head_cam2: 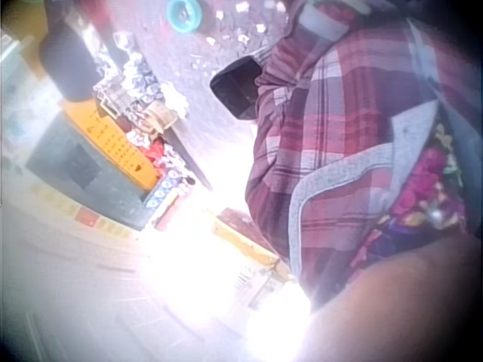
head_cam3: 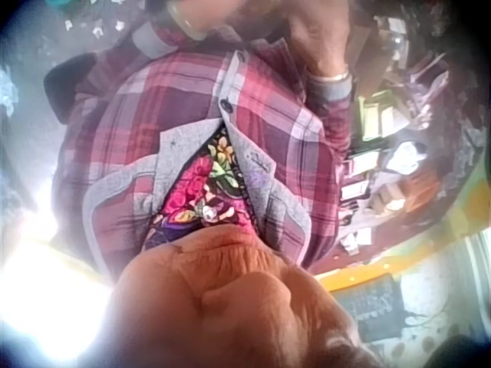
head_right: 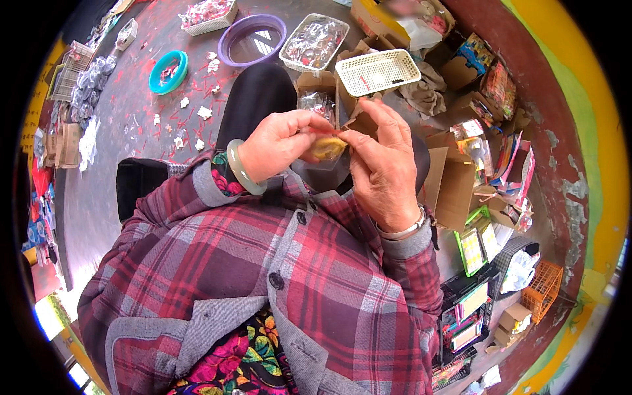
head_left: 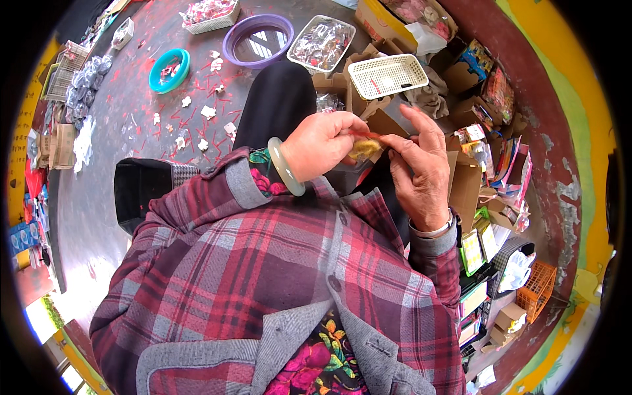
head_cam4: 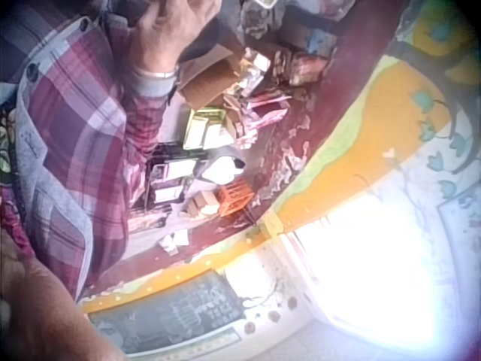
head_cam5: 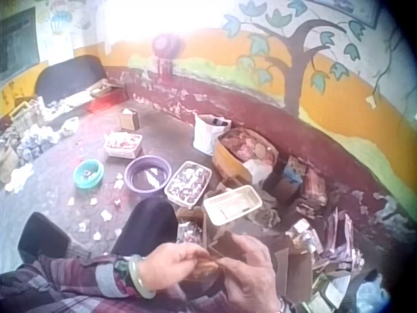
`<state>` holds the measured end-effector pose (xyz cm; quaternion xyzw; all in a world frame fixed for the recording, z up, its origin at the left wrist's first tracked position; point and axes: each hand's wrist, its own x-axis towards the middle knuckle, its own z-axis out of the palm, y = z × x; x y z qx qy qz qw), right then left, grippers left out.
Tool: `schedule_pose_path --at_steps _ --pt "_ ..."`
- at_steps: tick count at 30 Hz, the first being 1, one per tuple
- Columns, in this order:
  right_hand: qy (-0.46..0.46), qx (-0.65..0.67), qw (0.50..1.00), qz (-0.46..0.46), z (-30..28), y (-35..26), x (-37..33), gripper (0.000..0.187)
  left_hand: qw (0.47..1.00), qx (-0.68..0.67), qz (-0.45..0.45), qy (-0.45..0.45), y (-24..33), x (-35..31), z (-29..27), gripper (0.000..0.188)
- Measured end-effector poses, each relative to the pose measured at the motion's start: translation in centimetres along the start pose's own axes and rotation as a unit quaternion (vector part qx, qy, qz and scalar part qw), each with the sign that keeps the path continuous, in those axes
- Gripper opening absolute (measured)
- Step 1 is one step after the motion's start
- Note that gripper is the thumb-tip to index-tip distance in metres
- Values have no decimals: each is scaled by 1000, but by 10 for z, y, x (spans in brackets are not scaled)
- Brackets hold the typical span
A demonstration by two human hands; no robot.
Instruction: The person sits on the floor and places small jewelry items, including a pink flower-shaped piece and a yellow ring, into clear plastic bags. They seal the bags and place them into a cardboard box.
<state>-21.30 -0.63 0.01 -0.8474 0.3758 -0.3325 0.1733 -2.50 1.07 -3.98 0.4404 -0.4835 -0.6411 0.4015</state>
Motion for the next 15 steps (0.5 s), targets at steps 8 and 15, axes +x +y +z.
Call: schedule_pose_path --at_steps 8,15 --pt "-32 -26 999 -21 9 6 -5 30 1000 -15 2 -21 2 -2 2 23" --pt "-34 -11 999 -16 7 1 -5 26 998 -60 -23 -25 4 -3 1 24"
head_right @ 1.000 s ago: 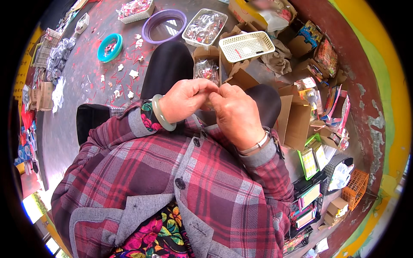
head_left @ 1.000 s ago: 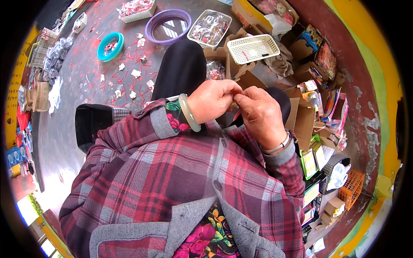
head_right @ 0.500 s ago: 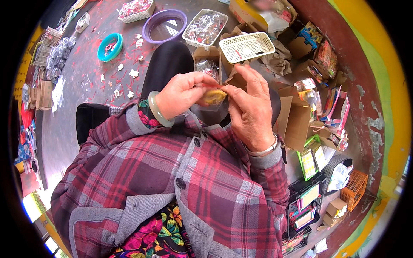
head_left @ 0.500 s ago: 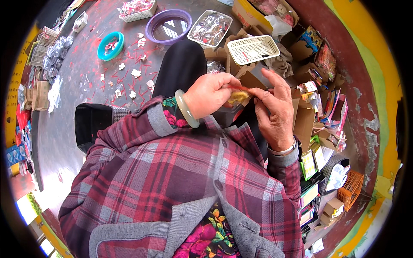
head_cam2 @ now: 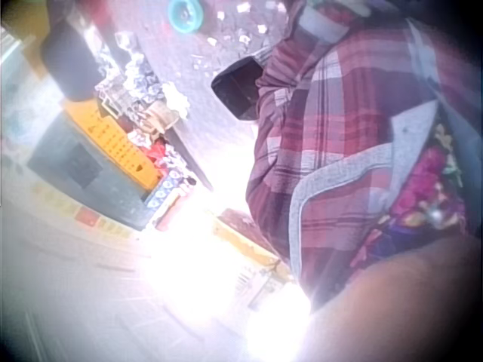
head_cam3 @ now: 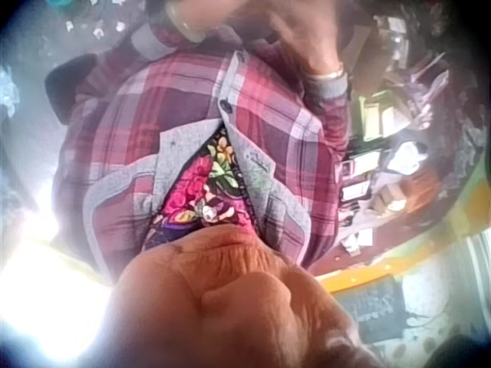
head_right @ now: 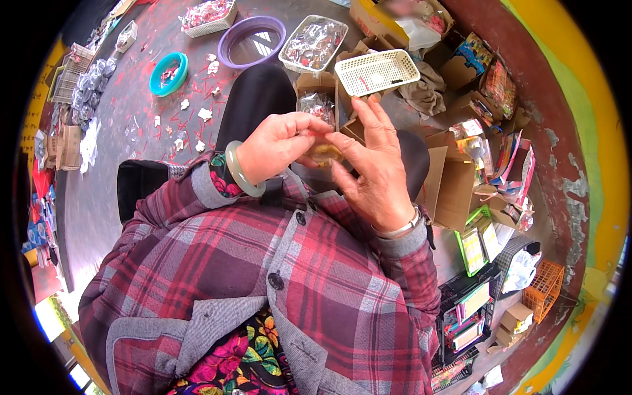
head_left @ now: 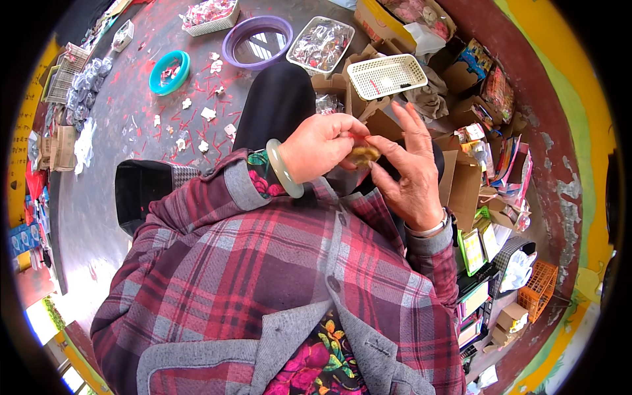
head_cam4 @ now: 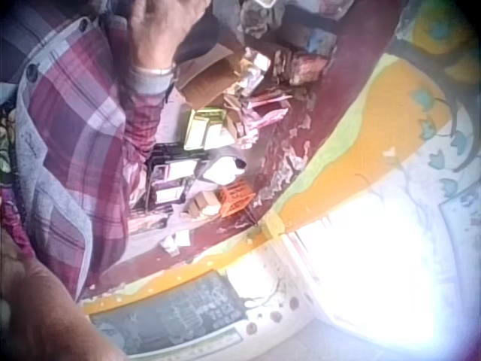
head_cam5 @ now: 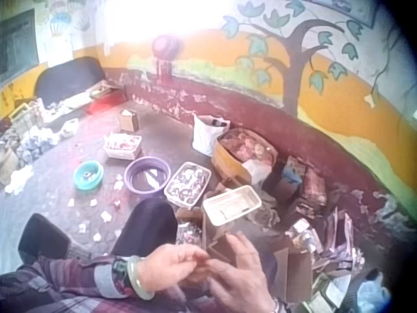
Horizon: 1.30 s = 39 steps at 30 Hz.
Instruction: The person sits on the floor and places small jewelry items, including a pink flower-shaped piece and a yellow ring, into clear plastic bags. They seal the bags and place them into a cardboard box.
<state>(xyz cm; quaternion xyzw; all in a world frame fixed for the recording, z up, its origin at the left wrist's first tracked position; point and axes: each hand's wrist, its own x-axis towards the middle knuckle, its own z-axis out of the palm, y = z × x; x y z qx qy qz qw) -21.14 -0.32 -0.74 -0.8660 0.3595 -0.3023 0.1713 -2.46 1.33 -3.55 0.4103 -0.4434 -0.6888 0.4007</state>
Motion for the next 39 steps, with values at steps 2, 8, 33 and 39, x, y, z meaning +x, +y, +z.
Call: schedule_pose_path --at_steps 2,8,33,39 --pt "7 1 1000 -7 -1 1 0 26 1000 -6 -3 -3 1 1 -2 25" --pt "-13 7 999 -30 3 10 -2 25 1000 -4 -9 -25 2 2 -1 25" --pt "-56 541 778 315 20 25 -14 34 987 -158 -41 7 11 3 -16 25" --pt "-40 555 754 349 29 24 -15 18 977 -201 -58 34 9 5 -19 27"
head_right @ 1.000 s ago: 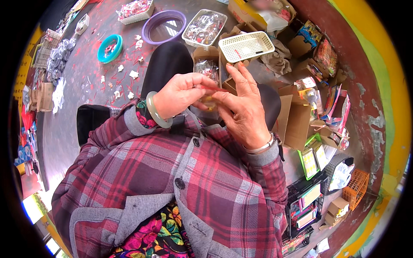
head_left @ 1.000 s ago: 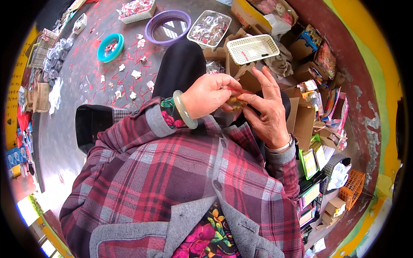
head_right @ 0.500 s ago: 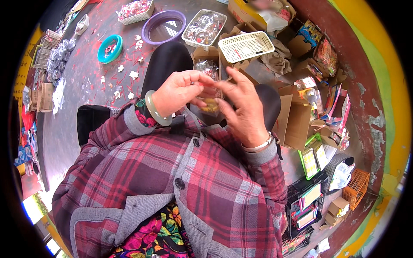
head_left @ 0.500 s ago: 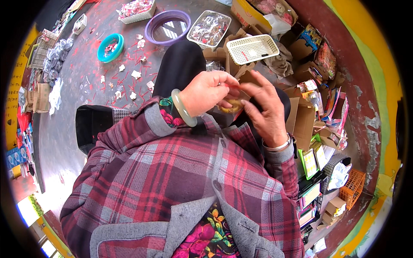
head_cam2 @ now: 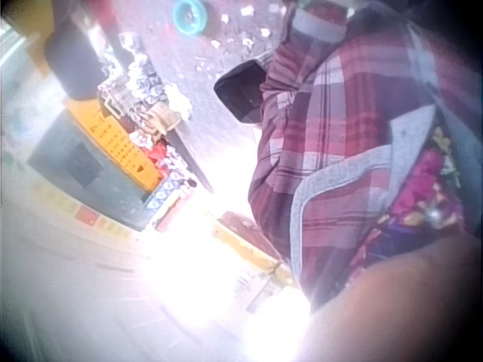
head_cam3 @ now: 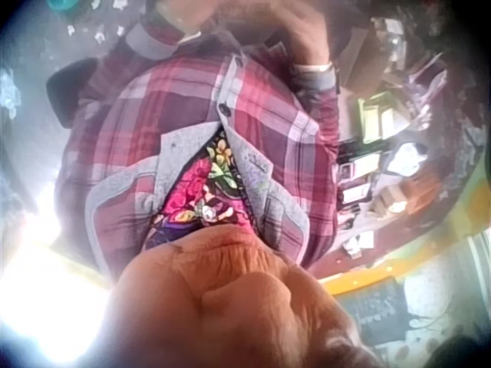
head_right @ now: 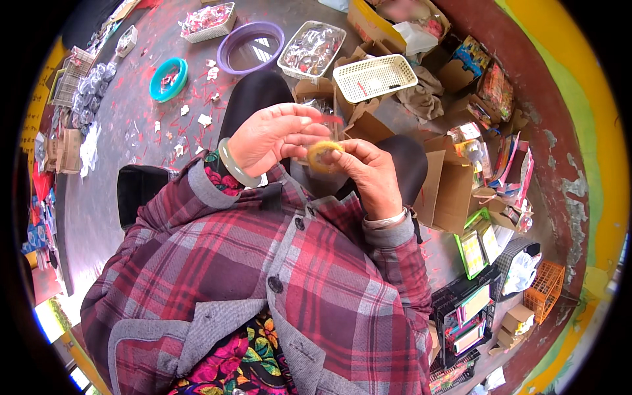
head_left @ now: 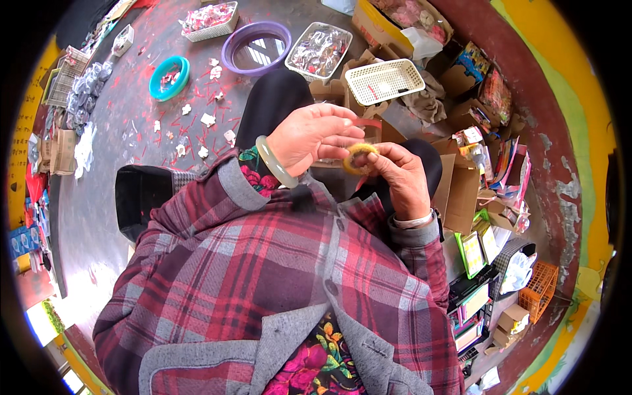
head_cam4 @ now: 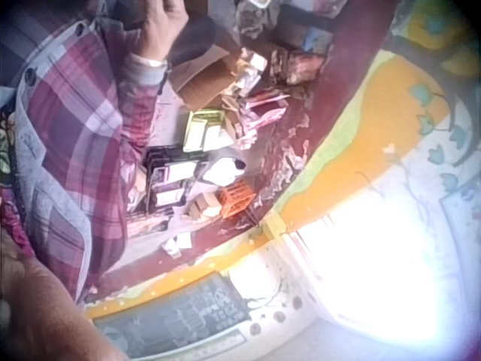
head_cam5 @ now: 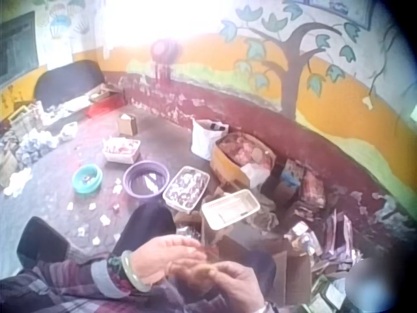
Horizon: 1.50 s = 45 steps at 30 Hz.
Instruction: The person sits on the floor and places small jewelry items, including a pink flower-shaped piece and a yellow ring, into clear plastic bags. They seal the bags and place them into a cardboard box.
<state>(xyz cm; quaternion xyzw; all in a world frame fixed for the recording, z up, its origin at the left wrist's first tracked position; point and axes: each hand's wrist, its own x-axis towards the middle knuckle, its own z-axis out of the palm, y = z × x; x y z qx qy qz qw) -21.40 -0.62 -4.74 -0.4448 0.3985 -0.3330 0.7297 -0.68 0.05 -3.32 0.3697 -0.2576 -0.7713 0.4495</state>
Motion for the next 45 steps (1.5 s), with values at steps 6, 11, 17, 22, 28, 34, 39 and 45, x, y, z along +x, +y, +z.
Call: schedule_pose_path --at_steps 6,11,17,22,28,34,39,45 --pt "43 79 996 16 0 6 3 18 993 89 -71 33 -4 1 7 21" --pt "78 109 990 31 -2 11 3 17 997 49 -49 27 -14 3 4 17" --pt "57 46 997 35 -7 18 3 14 999 -1 -13 31 -16 7 -3 20" --pt "60 63 996 4 -6 19 2 12 999 -41 -11 -3 -15 8 -3 23" --pt "66 40 995 -62 -6 23 1 12 1000 -4 25 13 -20 10 -4 25" --pt "137 79 985 -62 5 10 1 14 999 42 28 17 -28 8 2 23" --pt "161 89 979 -88 0 20 3 12 999 45 5 -6 -29 7 6 23" --pt "163 39 974 -153 5 21 3 11 999 15 -29 -15 -22 4 10 21"
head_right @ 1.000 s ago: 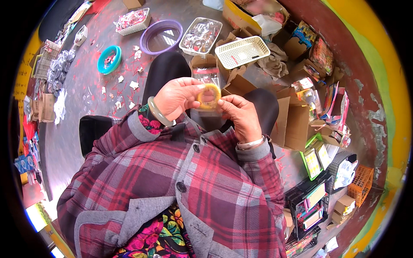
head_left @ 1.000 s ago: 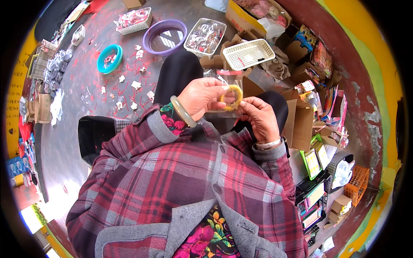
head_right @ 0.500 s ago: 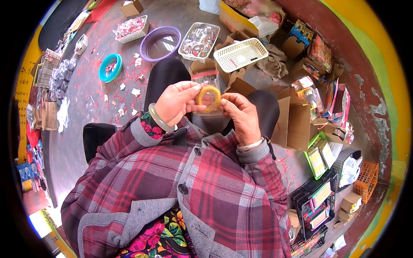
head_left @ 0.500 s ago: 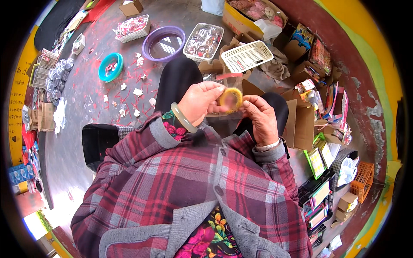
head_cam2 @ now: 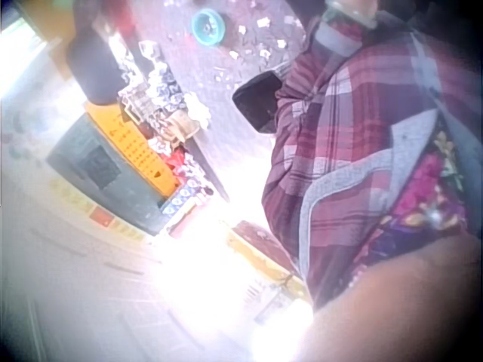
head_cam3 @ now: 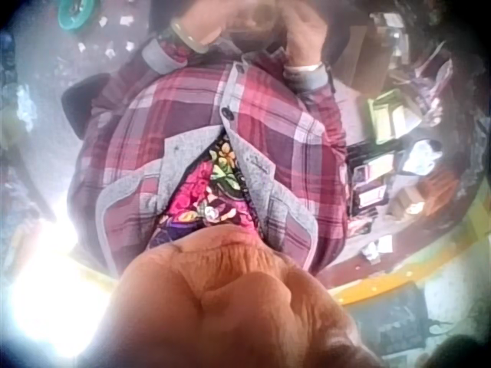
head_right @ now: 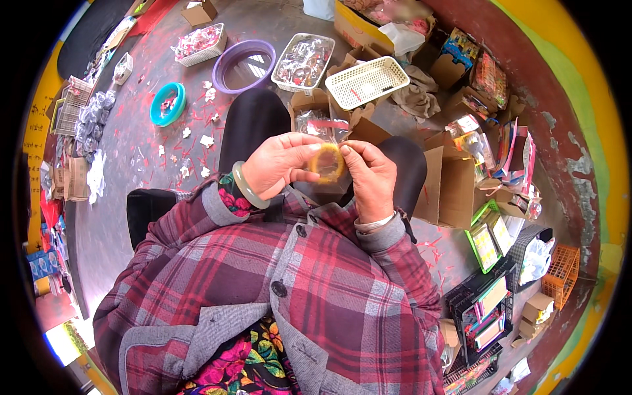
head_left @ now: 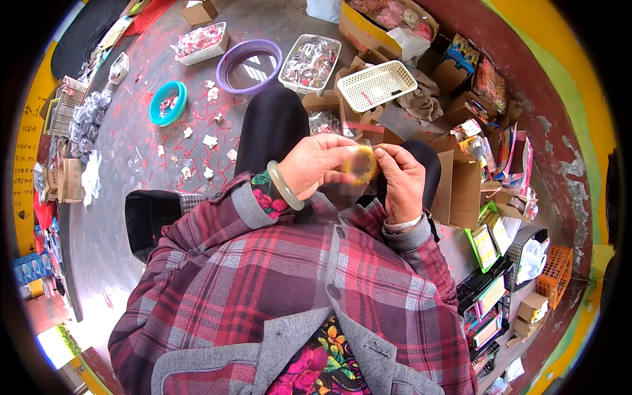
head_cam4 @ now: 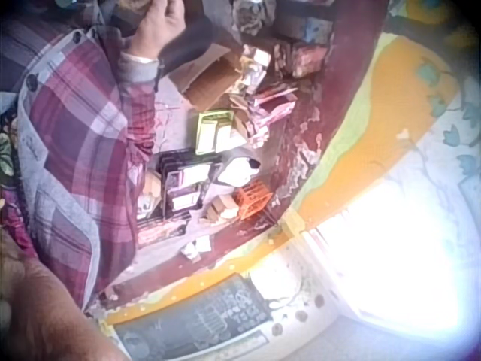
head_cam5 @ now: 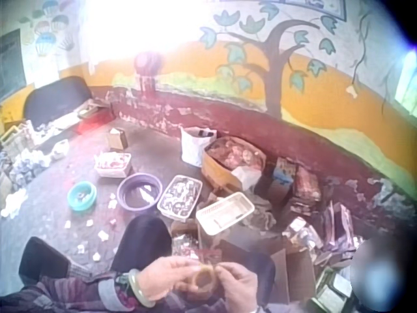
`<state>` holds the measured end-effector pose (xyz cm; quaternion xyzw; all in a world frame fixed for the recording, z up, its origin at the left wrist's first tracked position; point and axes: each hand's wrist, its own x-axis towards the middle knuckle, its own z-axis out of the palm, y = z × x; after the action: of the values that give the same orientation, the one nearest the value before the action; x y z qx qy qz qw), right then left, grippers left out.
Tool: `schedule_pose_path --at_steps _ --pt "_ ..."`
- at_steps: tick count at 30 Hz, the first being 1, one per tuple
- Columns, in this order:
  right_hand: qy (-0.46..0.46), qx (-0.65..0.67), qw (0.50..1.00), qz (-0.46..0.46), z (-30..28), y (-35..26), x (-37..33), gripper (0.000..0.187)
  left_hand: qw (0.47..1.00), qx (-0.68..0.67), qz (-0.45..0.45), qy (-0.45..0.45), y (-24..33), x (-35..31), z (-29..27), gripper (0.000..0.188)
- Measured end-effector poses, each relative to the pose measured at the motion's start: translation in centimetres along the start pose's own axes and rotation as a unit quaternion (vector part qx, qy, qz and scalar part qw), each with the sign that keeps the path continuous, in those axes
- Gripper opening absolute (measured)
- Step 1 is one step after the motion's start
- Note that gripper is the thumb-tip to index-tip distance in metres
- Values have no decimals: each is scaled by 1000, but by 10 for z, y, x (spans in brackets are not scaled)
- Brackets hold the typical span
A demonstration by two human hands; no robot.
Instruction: The person sits on the floor and places small jewelry items, including a pink flower-shaped piece and a yellow ring, into clear plastic bags. They seal the bags and place them into a cardboard box.
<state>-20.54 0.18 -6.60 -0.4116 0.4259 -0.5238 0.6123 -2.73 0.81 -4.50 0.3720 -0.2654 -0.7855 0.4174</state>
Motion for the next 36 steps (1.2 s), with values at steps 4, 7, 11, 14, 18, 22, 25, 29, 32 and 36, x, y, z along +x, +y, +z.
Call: schedule_pose_path --at_steps 4,7,11,14,18,22,25,29,32,36 --pt "-30 -44 998 -28 2 2 -1 9 1000 -17 -22 13 -1 0 -1 20" --pt "-61 -25 998 2 3 -1 -2 9 999 -30 -16 0 0 1 -3 21" --pt "-75 30 995 64 2 0 -3 8 999 -47 -1 -15 -3 3 -5 21" --pt "-65 50 993 85 1 1 -1 8 998 -63 7 -15 -4 3 -6 22" --pt "-42 77 991 101 -1 6 -1 7 998 -65 -3 -17 -7 4 -9 23" --pt "-32 -44 998 4 2 9 -4 7 998 -58 -13 -26 -7 5 -11 23" --pt "-19 -125 988 -91 2 11 -4 7 998 -56 -11 -20 -5 3 -7 23" --pt "-21 -137 986 -98 2 11 -4 7 999 -42 -6 -6 -7 3 -8 23" --pt "-13 -55 998 -21 6 7 -4 9 998 -67 13 1 -6 4 -12 24" --pt "-50 -81 994 44 1 13 -7 14 992 -121 42 3 -6 7 -17 24"
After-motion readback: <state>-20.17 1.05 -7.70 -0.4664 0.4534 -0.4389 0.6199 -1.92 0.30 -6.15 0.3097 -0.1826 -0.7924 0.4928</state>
